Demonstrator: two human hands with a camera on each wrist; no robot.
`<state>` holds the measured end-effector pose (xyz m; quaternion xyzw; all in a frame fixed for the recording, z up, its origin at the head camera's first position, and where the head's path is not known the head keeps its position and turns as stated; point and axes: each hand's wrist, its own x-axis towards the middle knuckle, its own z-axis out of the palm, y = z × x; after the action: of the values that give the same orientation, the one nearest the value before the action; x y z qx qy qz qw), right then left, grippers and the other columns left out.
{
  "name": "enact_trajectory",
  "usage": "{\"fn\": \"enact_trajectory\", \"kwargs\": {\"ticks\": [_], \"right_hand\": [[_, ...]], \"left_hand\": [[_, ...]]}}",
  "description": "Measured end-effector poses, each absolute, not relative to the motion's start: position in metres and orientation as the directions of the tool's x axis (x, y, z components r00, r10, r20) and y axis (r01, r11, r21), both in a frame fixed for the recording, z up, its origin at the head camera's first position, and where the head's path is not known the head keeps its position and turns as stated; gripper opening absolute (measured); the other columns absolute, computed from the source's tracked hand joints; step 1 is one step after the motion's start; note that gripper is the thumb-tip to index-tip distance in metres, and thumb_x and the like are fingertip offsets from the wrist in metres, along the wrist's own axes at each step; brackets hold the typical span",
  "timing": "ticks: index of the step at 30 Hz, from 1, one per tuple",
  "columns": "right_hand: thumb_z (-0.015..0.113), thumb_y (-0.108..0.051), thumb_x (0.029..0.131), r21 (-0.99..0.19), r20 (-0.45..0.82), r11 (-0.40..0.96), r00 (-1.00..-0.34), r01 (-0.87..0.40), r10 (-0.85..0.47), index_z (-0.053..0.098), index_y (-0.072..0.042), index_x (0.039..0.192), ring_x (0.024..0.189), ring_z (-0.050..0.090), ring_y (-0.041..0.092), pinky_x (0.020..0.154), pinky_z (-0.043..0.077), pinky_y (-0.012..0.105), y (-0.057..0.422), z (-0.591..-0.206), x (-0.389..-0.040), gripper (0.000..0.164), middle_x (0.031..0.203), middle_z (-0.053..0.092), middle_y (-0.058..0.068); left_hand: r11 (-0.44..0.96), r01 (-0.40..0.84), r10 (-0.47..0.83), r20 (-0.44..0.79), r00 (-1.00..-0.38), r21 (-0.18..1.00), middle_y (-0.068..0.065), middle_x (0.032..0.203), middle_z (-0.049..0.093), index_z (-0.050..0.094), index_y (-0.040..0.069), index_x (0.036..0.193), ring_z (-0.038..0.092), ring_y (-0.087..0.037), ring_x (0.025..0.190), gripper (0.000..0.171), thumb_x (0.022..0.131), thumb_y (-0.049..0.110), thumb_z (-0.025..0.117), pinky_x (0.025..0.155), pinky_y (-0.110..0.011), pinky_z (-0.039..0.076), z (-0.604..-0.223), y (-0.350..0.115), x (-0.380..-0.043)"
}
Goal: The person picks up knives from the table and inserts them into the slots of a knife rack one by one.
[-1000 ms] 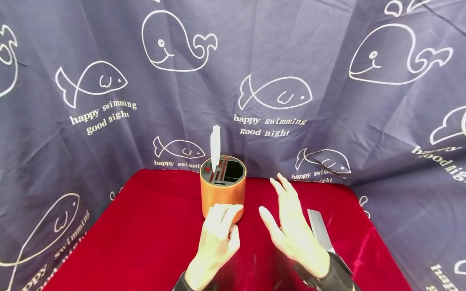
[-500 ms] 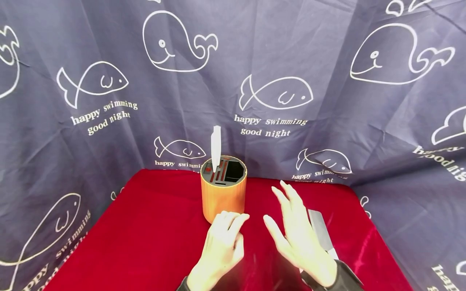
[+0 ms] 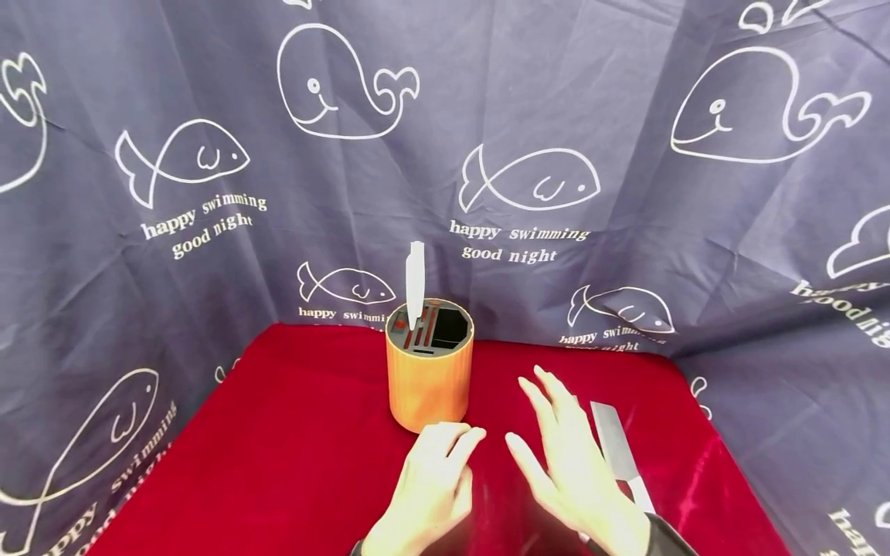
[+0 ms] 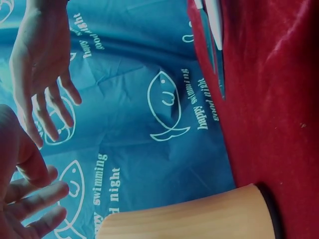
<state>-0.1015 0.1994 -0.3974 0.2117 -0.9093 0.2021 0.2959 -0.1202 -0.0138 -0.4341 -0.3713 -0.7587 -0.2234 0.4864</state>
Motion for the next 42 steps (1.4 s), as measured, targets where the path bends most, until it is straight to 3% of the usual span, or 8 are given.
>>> {"fn": "enact_trajectory", "kwargs": {"ticks": [9,16,23,28,34,42], "right_hand": [[0.074,-0.031,0.086,-0.195,0.625,0.837,-0.723,-0.511,-0.295,0.04,-0.015,0.155,0.147,0.038,0.034,0.113,0.036,0.058,0.204,-0.415,-0.099,0.078,0.16,0.039,0.011],[0.071,-0.033,0.087,-0.128,0.639,0.84,-0.691,-0.528,-0.337,0.044,-0.014,0.153,0.14,0.047,0.033,0.126,0.015,0.027,0.211,-0.431,-0.098,0.074,0.152,0.049,0.011],[0.073,-0.036,0.085,-0.053,0.618,0.882,-0.709,-0.467,-0.339,0.054,-0.01,0.144,0.13,0.054,0.038,0.109,0.04,0.049,0.219,-0.447,-0.096,0.067,0.14,0.059,0.013],[0.078,-0.035,0.08,-0.058,0.555,0.912,-0.772,-0.407,-0.309,0.057,-0.013,0.141,0.128,0.055,0.039,0.103,0.048,0.057,0.228,-0.456,-0.094,0.068,0.137,0.06,0.013],[0.081,-0.033,0.079,-0.034,0.508,0.924,-0.803,-0.38,-0.312,0.059,-0.012,0.138,0.126,0.056,0.039,0.101,0.049,0.057,0.238,-0.465,-0.091,0.067,0.135,0.061,0.014],[0.084,-0.032,0.075,-0.022,0.413,0.951,-0.869,-0.308,-0.272,0.06,-0.01,0.13,0.116,0.058,0.034,0.1,0.051,0.052,0.252,-0.476,-0.094,0.064,0.121,0.062,0.012]], "left_hand": [[0.632,0.774,0.404,0.869,-0.286,-0.039,-0.003,0.105,0.068,0.069,0.012,0.112,0.063,-0.019,0.095,0.041,0.095,0.015,0.032,0.089,-0.031,0.053,-0.445,-0.011,-0.116],[0.616,0.786,0.44,0.851,-0.288,-0.052,-0.001,0.105,0.068,0.069,0.012,0.111,0.064,-0.017,0.096,0.042,0.094,0.014,0.031,0.091,-0.031,0.054,-0.456,-0.008,-0.111],[0.59,0.802,0.483,0.835,-0.264,-0.088,0.001,0.104,0.068,0.068,0.013,0.11,0.065,-0.017,0.098,0.042,0.09,0.01,0.031,0.092,-0.031,0.054,-0.463,-0.002,-0.108],[0.575,0.814,0.491,0.829,-0.267,-0.079,0.002,0.104,0.067,0.069,0.014,0.11,0.064,-0.016,0.099,0.044,0.086,0.009,0.032,0.091,-0.03,0.053,-0.469,0.003,-0.108],[0.567,0.817,0.47,0.855,-0.22,-0.102,0.003,0.099,0.068,0.07,0.015,0.105,0.064,-0.015,0.093,0.043,0.072,0.005,0.046,0.084,-0.028,0.053,-0.478,0.008,-0.106],[0.56,0.818,0.477,0.858,-0.193,-0.128,0.004,0.098,0.07,0.071,0.016,0.104,0.064,-0.013,0.092,0.044,0.065,0.007,0.052,0.081,-0.025,0.053,-0.484,0.014,-0.105]]}}
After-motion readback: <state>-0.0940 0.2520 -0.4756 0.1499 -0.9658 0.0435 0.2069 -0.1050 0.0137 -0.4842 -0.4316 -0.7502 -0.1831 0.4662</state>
